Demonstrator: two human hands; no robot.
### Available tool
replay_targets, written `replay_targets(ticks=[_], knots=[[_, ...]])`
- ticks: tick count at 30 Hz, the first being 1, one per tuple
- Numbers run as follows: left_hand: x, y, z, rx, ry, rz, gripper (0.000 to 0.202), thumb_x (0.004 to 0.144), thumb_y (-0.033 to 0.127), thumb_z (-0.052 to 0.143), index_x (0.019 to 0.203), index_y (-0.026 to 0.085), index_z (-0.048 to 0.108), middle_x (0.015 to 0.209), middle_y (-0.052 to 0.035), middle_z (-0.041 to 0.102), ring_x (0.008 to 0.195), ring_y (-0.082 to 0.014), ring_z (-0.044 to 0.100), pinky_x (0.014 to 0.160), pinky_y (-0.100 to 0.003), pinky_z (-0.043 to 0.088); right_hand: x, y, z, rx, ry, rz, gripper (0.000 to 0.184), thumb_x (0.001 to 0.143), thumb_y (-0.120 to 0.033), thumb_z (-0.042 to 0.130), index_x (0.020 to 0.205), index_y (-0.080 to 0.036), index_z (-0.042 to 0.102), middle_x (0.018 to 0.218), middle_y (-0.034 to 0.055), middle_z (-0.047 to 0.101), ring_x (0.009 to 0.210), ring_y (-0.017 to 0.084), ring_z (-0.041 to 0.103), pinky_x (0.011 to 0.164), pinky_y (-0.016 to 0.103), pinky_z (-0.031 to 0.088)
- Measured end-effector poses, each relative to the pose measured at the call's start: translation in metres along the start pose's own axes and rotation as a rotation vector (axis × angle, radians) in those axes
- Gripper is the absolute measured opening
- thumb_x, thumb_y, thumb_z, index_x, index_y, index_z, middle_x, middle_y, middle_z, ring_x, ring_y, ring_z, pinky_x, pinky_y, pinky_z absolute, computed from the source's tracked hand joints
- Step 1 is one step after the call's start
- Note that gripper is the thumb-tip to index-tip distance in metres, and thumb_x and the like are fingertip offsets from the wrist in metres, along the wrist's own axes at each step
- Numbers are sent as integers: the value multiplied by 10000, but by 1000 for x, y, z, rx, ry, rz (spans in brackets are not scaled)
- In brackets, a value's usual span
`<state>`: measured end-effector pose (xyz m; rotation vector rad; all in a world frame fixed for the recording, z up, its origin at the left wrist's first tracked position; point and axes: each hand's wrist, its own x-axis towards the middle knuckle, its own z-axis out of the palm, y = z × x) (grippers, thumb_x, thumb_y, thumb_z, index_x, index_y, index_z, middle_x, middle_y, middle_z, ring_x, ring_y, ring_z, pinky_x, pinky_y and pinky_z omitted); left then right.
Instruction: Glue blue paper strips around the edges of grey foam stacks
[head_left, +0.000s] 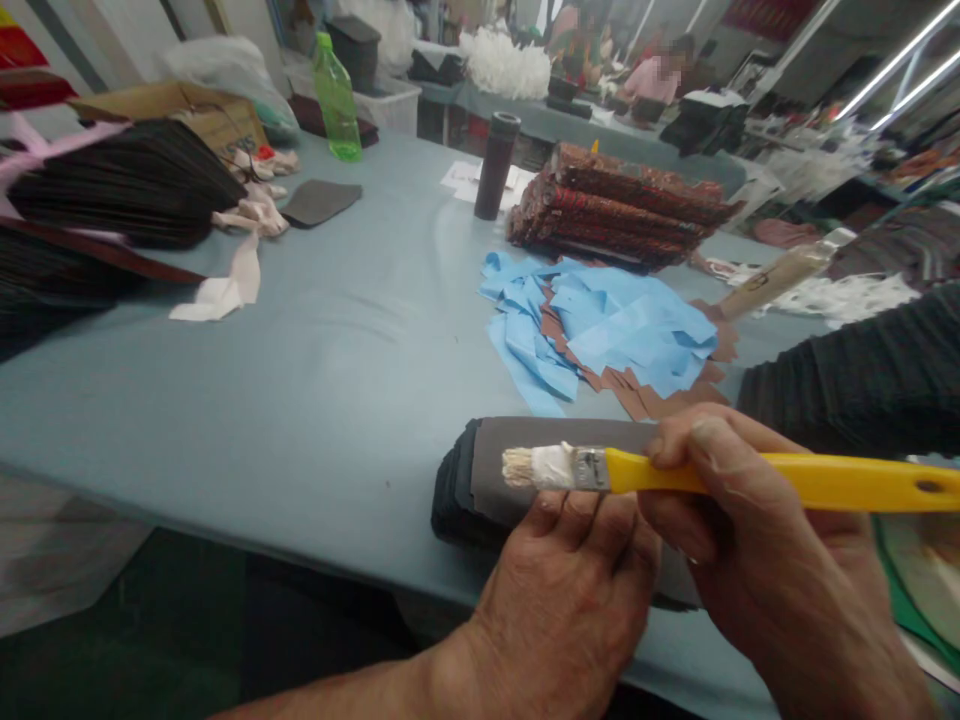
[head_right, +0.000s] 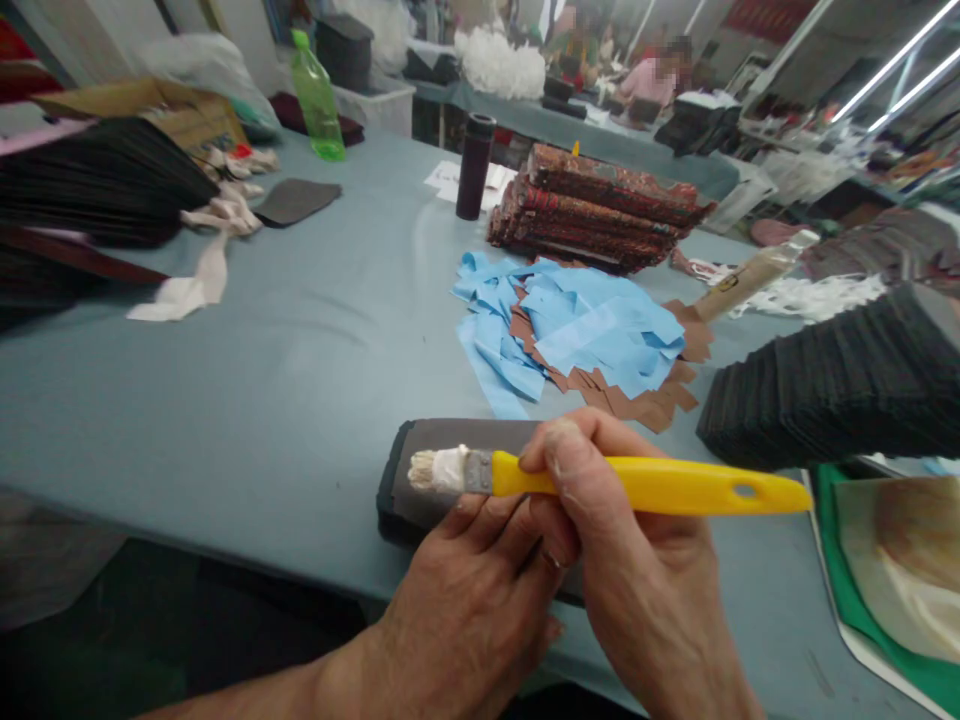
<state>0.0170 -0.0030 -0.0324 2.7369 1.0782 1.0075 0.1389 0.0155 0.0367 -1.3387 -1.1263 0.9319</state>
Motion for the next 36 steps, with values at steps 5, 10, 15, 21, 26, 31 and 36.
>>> replay_targets(ticks=[5,10,15,21,26,31,36], knots=[[1,0,0,-1,34,-7,326,1055,283,510,1291,163,700,1342,-29,762,1229,-219,682,1081,-342,512,6,3,14,-40,-54,42,439,911,-592,778,708,-227,643,492,-63,453,383,75,378,345,191,291],[-2,-2,4,19,64,-5,453,1058,329,509,1440,128,645,1434,-56,728,1343,-251,651,1190,-378,458,11,8,20,-34,-47,62,420,918,-583,773,735,-227,648,428,-88,417,363,63,342,380,173,346],[-1,-2,2,64,10,39,503,1040,395,545,1450,129,665,1498,-96,686,1435,-299,600,1213,-402,457,12,5,27,-48,-6,58,424,877,-576,814,719,-222,640,459,-65,521,407,74,477,414,152,415],[0,0,-1,131,-133,106,496,1077,301,449,1520,155,618,1628,-102,568,1515,-339,523,1262,-475,423,9,5,30,-151,-60,62,423,912,-568,786,707,-228,639,453,-59,547,386,96,503,411,187,452],[-1,2,2,116,-156,107,440,1087,277,441,1435,206,701,1606,-79,595,1523,-327,513,1255,-480,426,7,7,28,-169,-95,79,428,943,-563,754,697,-233,636,457,-63,530,387,91,474,403,190,419],[4,4,2,172,-164,83,455,1096,245,430,1483,168,657,1607,-94,593,1498,-295,534,1240,-454,444,5,5,26,-234,-98,61,438,962,-534,739,677,-221,630,473,-59,515,413,74,424,404,180,359],[1,6,8,135,-148,60,484,1113,240,409,1559,147,571,1594,-88,606,1449,-283,574,1194,-420,492,2,1,24,-195,-143,109,458,951,-551,752,672,-216,612,464,-63,507,405,67,403,400,173,357]])
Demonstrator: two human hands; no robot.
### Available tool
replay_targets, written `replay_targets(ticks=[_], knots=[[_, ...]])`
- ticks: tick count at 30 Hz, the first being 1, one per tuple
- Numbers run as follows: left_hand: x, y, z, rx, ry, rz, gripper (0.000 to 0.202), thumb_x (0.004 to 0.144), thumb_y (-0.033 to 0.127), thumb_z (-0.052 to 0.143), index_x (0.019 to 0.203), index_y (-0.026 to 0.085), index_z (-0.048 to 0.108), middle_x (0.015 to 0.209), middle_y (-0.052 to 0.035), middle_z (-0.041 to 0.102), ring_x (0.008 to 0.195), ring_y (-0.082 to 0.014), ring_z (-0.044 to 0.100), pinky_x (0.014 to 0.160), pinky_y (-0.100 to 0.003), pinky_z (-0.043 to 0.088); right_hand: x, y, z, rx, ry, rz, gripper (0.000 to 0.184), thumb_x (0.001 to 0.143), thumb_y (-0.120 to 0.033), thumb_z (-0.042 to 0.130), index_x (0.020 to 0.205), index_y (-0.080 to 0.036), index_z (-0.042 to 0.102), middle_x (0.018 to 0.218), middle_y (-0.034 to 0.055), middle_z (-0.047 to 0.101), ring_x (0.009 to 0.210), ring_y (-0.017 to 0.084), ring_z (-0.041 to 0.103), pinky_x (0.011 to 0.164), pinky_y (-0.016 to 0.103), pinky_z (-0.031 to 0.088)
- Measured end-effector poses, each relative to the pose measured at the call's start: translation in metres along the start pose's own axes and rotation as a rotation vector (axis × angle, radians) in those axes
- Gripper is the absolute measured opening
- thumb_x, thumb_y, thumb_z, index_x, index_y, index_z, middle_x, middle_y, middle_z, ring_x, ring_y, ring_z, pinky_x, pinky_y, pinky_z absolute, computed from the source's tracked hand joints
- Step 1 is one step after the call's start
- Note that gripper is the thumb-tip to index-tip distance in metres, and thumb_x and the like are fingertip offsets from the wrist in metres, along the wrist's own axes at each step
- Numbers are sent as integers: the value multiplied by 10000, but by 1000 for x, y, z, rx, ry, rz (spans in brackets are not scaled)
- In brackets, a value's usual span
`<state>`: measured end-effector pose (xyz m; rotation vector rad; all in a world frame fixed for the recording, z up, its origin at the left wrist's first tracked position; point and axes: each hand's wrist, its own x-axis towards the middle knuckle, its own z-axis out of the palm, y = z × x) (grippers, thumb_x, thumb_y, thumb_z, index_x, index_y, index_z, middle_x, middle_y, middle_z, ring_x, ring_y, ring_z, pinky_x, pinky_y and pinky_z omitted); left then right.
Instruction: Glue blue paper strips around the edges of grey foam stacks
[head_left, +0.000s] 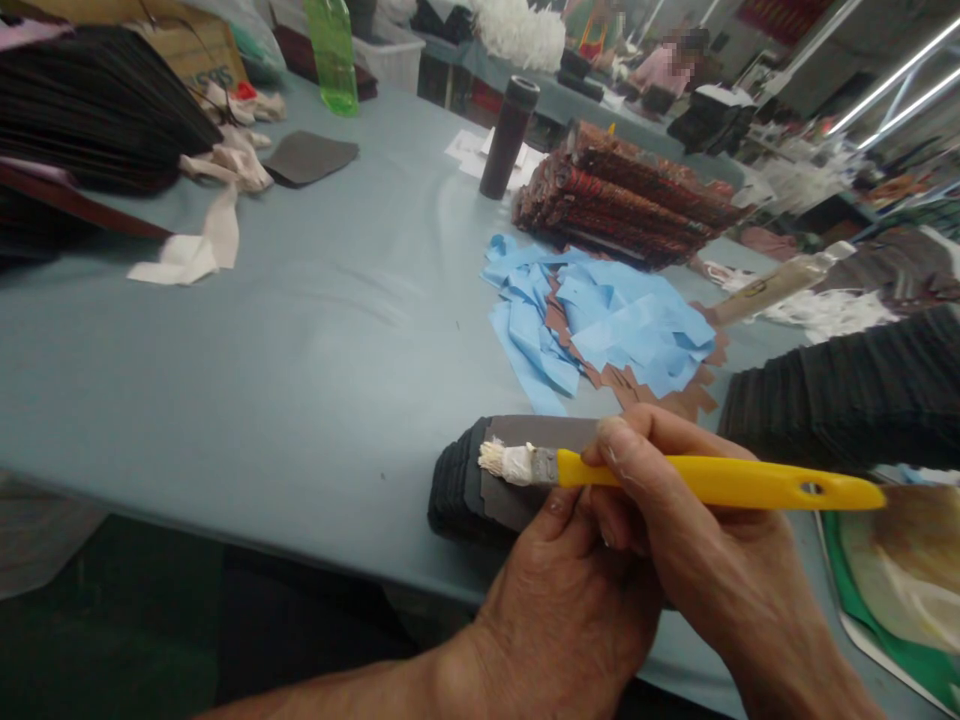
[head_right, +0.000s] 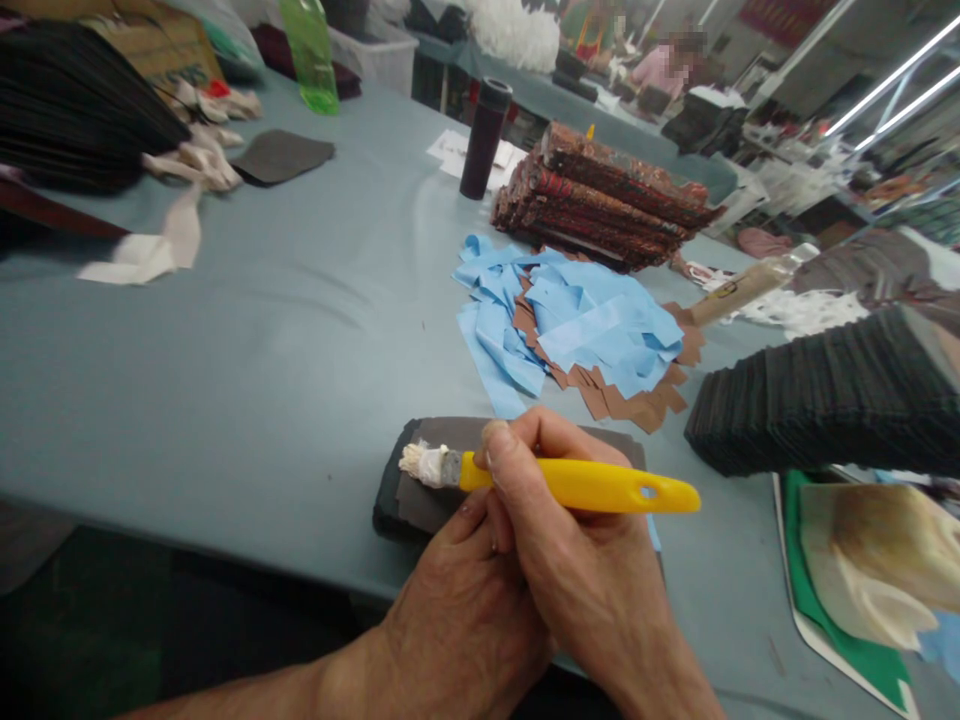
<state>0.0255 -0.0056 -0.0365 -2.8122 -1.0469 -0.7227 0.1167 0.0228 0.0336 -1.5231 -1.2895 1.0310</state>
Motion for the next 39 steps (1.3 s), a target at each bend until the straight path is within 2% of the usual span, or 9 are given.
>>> replay_targets(ticks=[4,8,15,18,23,28,30,34,39], knots=[[-3,0,3,-72,-8,-7,471,1124,220,373,1536,156,592,1514,-62,677,1361,-247,638,1139,-392,537,0,-2,-3,-20,-54,-2,473,959,-536,748,646,-216,596,478,-52,525,421,74,456,416,160,412],[-2,-3,-2,-45,11,9,511,1105,274,425,1572,103,540,1597,-85,604,1497,-305,534,1262,-445,436,2,1,-6,-6,15,-74,353,938,-513,776,758,-232,664,516,-57,547,418,79,480,394,150,415],[-4,-4,-4,-28,56,1,536,1083,290,450,1564,73,543,1633,-122,556,1535,-341,493,1262,-454,408,3,2,-13,-108,12,-154,275,912,-493,811,828,-242,733,694,-23,681,582,100,646,530,138,543],[-6,0,1,-2,38,6,571,1087,271,437,1616,59,459,1639,-127,550,1539,-338,482,1280,-466,371,1,2,-16,-160,-24,-178,342,947,-520,764,759,-238,722,632,-26,661,545,90,625,502,121,515],[-8,4,8,37,-9,-18,607,1119,291,387,1691,102,313,1755,-112,375,1597,-291,380,1319,-431,300,1,-6,-17,-253,-150,-180,356,924,-437,753,639,-234,689,551,-22,637,479,92,586,435,120,462],[-9,5,12,8,-49,8,563,1117,230,384,1659,80,369,1717,-141,424,1554,-275,438,1312,-431,339,9,-21,-18,-277,-238,-162,334,861,-379,741,566,-235,679,507,-15,637,418,98,584,392,114,454],[-9,6,13,2,-79,13,559,1098,220,443,1648,125,411,1708,-126,439,1575,-292,410,1303,-465,376,9,-24,-18,-301,-253,-167,341,862,-359,731,550,-235,670,496,-16,631,406,95,582,387,108,449],[-8,11,11,24,-83,-35,582,1062,224,529,1632,317,461,1677,-45,500,1629,-343,318,1241,-647,437,5,-24,-21,-306,-312,-172,358,891,-403,731,575,-239,692,518,2,654,421,121,617,381,135,469],[-7,13,13,70,-26,-70,566,1114,217,383,1672,121,366,1727,-116,420,1586,-254,414,1276,-400,425,2,-23,-26,-295,-336,-159,310,888,-357,705,598,-252,672,580,-9,704,481,131,656,430,147,517]])
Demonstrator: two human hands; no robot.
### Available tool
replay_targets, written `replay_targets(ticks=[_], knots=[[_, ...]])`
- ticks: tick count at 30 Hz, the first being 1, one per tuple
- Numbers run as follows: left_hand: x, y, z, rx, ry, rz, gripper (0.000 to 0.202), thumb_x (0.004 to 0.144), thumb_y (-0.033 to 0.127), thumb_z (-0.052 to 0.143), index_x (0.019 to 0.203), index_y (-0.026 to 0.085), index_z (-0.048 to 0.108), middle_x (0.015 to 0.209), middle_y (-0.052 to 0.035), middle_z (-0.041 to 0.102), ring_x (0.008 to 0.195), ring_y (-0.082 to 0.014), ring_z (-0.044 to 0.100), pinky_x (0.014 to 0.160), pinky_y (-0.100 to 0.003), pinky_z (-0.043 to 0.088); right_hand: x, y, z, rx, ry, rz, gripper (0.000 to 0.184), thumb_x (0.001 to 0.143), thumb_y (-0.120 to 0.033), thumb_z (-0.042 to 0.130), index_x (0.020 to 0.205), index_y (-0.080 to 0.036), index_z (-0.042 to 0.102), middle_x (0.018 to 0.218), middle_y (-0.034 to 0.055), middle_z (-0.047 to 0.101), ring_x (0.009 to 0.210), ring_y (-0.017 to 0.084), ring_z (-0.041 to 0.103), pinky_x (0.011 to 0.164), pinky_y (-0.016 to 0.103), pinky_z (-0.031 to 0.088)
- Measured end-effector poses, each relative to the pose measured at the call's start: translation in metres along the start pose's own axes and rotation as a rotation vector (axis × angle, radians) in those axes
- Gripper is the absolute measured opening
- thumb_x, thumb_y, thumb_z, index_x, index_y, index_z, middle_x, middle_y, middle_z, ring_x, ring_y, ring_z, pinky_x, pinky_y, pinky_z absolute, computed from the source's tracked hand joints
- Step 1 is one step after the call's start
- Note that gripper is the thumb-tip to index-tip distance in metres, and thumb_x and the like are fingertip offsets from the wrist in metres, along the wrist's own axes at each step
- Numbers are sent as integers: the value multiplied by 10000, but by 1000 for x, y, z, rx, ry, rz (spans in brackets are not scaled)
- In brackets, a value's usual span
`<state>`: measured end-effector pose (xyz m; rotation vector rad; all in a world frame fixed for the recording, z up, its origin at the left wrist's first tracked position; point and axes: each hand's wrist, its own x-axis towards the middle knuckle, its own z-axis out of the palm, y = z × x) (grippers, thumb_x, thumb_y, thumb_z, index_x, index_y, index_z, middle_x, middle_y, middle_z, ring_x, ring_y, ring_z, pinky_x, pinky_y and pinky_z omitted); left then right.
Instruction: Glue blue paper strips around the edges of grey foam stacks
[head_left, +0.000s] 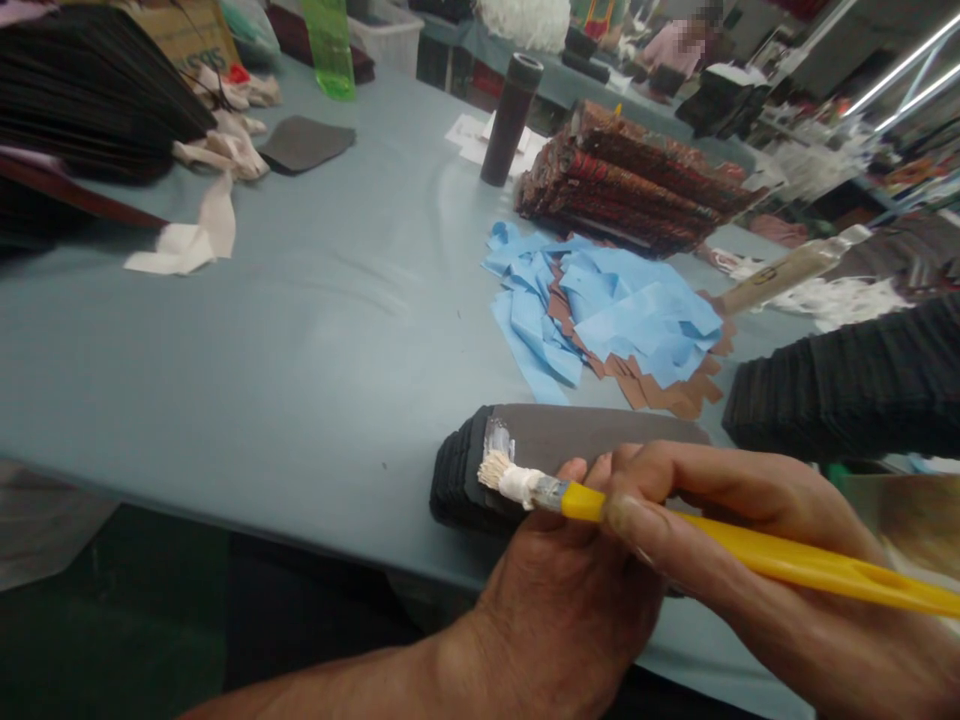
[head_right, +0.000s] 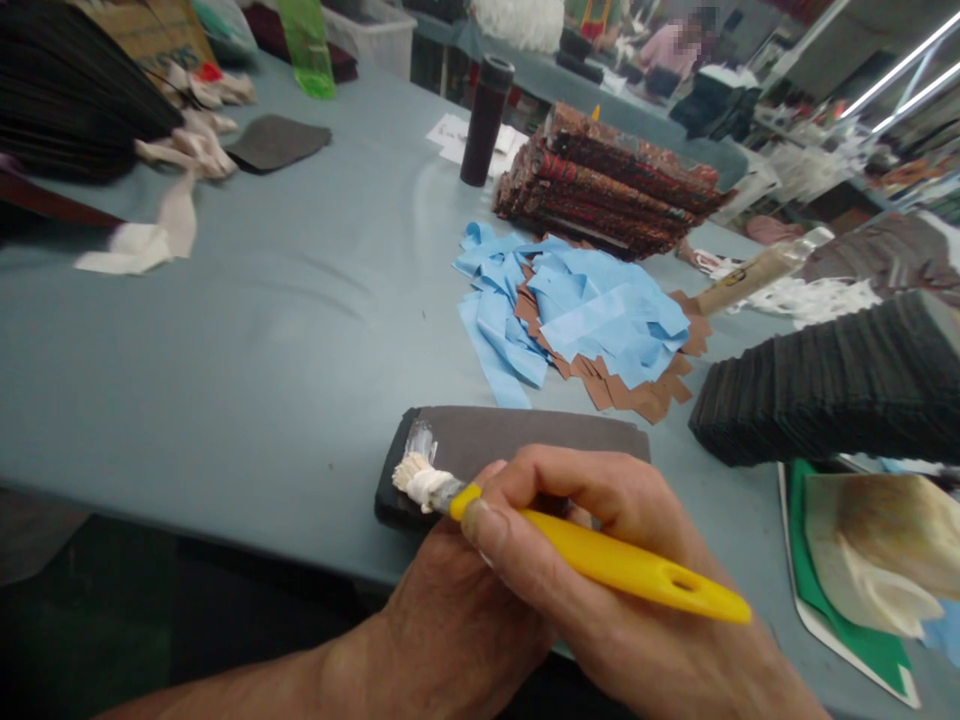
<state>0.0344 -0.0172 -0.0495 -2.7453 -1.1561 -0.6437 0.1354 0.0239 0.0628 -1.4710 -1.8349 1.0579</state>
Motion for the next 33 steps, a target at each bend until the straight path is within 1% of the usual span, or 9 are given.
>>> replay_targets(ticks=[3,7,11,14,16,20,24,27,33], knots=[[0,-5,-2,-43,6,21,554,1122,195,355,1669,108,357,1716,-103,443,1541,-248,477,1230,-376,455,0,2,-1,-5,56,9,195,870,-322,728,684,-264,746,606,-22,726,503,115,682,456,115,524],[2,-16,-11,-174,38,51,519,1098,263,433,1580,82,498,1621,-96,572,1483,-274,540,1258,-417,410,3,13,0,107,142,14,52,830,-269,824,810,-281,777,650,-52,750,527,85,710,492,66,524],[3,-21,-20,-192,96,15,486,1077,296,475,1508,101,587,1536,-76,656,1448,-264,573,1256,-398,391,4,29,2,170,244,29,119,843,-332,880,887,-284,782,745,-43,775,587,71,718,550,55,542],[4,-22,-21,-187,100,10,492,1069,293,478,1512,108,587,1512,-61,678,1413,-251,601,1230,-383,413,3,37,2,173,259,34,151,844,-372,888,884,-272,782,752,-29,767,627,85,732,567,65,555],[4,-21,-20,-175,102,13,523,1067,300,484,1547,104,552,1525,-53,670,1414,-256,599,1228,-384,410,2,38,3,165,262,47,172,821,-377,902,872,-265,782,752,-20,765,630,106,740,562,91,572],[3,-20,-19,-158,103,0,559,1067,309,498,1581,90,507,1565,-56,637,1444,-262,577,1257,-386,369,1,34,9,166,339,71,222,820,-428,886,814,-239,770,697,-4,728,589,136,708,542,163,593],[1,-21,-19,-179,76,31,526,1077,319,486,1553,104,546,1541,-62,657,1445,-272,583,1263,-400,362,1,33,16,192,441,108,260,856,-450,848,742,-239,747,628,-22,666,565,116,647,537,168,554],[1,-21,-18,-191,69,30,542,1072,322,494,1561,92,531,1541,-70,656,1451,-286,575,1267,-413,355,0,36,16,189,418,89,270,874,-458,830,728,-244,753,605,-25,648,534,116,625,517,180,543],[2,-20,-15,-145,56,60,594,1076,319,521,1614,77,450,1643,-90,552,1536,-271,462,1280,-379,324,-3,38,11,173,247,-7,355,962,-509,741,708,-261,746,643,-23,678,553,109,643,538,174,544]])
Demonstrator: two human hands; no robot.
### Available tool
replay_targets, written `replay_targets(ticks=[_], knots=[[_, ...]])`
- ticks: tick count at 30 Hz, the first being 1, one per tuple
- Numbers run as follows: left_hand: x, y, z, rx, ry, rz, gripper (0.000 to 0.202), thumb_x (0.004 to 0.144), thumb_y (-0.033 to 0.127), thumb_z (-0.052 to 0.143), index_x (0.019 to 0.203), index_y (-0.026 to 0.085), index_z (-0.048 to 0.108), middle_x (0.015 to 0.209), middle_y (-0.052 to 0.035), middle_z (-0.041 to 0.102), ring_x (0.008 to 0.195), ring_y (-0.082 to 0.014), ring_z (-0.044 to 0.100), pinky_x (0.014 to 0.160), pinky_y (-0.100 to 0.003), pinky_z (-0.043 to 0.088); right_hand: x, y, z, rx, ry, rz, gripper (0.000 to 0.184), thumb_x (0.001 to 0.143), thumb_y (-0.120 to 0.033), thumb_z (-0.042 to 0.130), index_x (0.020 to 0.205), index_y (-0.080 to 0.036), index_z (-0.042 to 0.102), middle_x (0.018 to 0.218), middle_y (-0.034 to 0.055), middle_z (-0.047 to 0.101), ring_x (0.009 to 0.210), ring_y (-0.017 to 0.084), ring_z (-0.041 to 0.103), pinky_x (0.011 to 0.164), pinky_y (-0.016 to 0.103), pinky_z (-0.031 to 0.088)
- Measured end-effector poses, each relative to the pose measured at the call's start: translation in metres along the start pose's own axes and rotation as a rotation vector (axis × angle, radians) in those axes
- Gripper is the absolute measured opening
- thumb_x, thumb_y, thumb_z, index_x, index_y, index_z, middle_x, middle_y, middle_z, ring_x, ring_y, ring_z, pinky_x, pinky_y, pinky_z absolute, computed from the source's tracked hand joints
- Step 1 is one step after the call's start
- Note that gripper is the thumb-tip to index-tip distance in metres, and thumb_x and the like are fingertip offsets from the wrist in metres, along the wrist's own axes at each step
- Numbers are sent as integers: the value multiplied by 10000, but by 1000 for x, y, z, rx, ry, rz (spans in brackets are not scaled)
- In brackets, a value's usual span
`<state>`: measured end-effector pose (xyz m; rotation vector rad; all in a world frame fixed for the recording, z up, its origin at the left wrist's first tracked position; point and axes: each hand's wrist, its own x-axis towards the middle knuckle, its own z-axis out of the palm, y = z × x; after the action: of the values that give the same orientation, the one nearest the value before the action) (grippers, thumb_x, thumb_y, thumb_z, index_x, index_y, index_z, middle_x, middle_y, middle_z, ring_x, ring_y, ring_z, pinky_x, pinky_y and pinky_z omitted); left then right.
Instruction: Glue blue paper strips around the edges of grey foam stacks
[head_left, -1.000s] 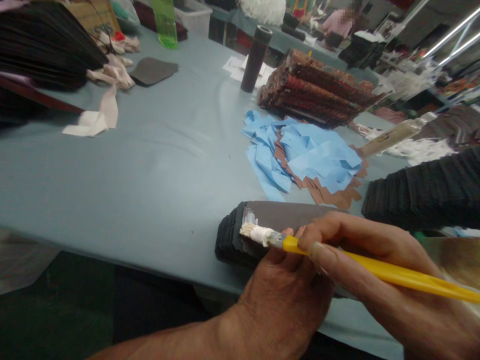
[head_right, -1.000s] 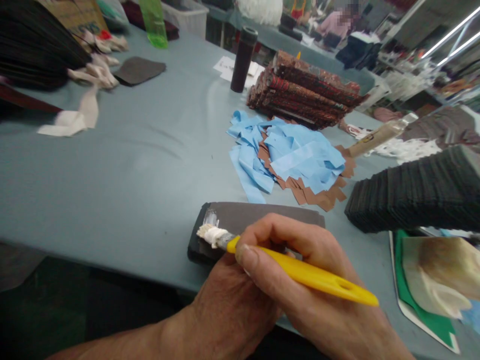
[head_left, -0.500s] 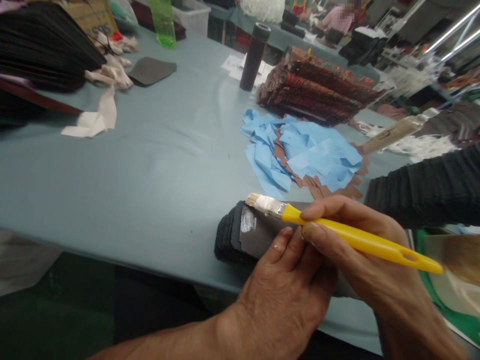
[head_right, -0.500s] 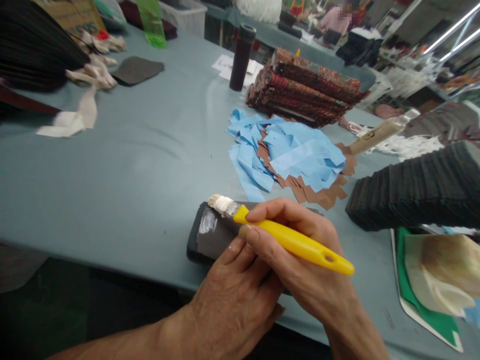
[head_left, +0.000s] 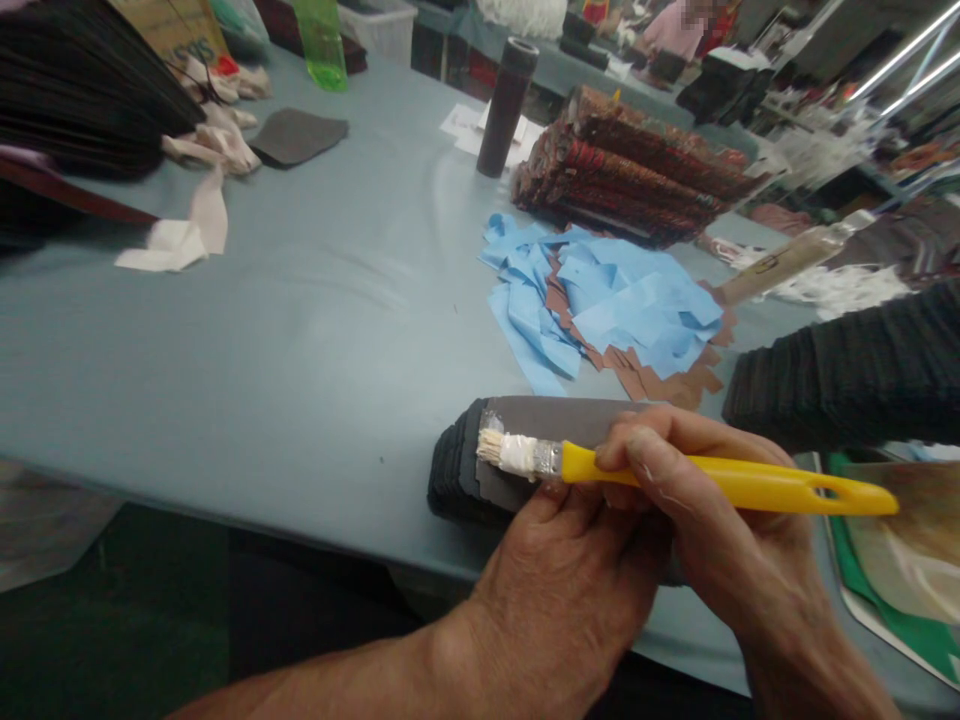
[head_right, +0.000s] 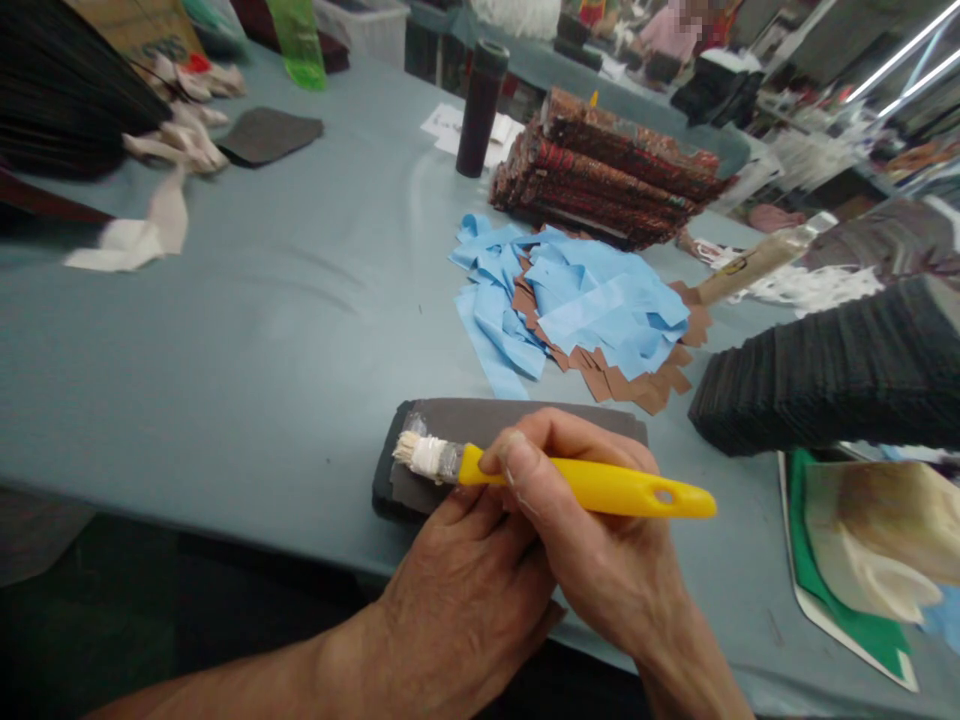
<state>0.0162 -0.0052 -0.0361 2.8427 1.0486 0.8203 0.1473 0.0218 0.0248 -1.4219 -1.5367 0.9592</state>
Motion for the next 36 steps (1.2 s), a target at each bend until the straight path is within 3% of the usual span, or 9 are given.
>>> replay_targets(ticks=[6,11,14,17,24,30,33,36], knots=[[-3,4,2,22,-63,30,662,1071,292,507,1671,66,339,1693,-127,468,1615,-303,322,1334,-422,231,0,-2,-3,17,-74,12,421,983,-541,704,692,-237,704,623,-28,638,556,112,602,529,200,501],[-2,3,-1,-2,-55,9,650,1082,275,478,1676,62,321,1703,-108,462,1580,-286,385,1336,-412,231,2,-3,-2,49,-97,-7,433,978,-548,708,694,-223,688,623,-20,616,570,124,593,544,221,500],[-1,1,-3,-37,-47,-23,597,1098,295,450,1649,74,390,1651,-91,539,1508,-271,493,1301,-392,303,4,-1,1,52,9,-53,384,978,-520,719,723,-233,713,635,-25,621,553,112,580,534,207,499],[-1,0,-3,-60,-55,-24,573,1095,317,461,1621,92,448,1615,-90,579,1510,-292,497,1292,-424,321,5,1,4,12,115,-56,312,984,-451,720,751,-244,727,670,-27,649,565,112,587,551,205,511],[-2,2,-1,-8,-24,-15,559,1096,284,455,1628,111,446,1616,-75,581,1455,-271,548,1255,-392,364,5,0,3,-48,-24,-72,371,1013,-441,671,706,-236,706,640,-27,629,554,111,573,535,208,486],[-3,3,-1,4,-56,3,614,1086,299,487,1657,98,383,1717,-94,444,1583,-277,381,1326,-394,227,4,-1,1,9,-69,-81,421,1026,-482,653,694,-226,690,621,-30,606,550,102,552,528,206,460],[-3,3,-2,4,-83,24,570,1081,292,492,1614,93,450,1743,-120,393,1599,-300,358,1340,-426,203,4,-1,0,55,-103,-64,429,1027,-486,654,689,-223,675,621,-29,602,555,104,547,534,218,456],[-3,2,-5,0,-110,51,498,1074,266,493,1548,120,537,1729,-115,415,1608,-313,344,1321,-450,260,2,0,-1,115,-131,-45,442,1024,-496,656,676,-224,665,613,-21,581,583,125,562,572,247,482]])
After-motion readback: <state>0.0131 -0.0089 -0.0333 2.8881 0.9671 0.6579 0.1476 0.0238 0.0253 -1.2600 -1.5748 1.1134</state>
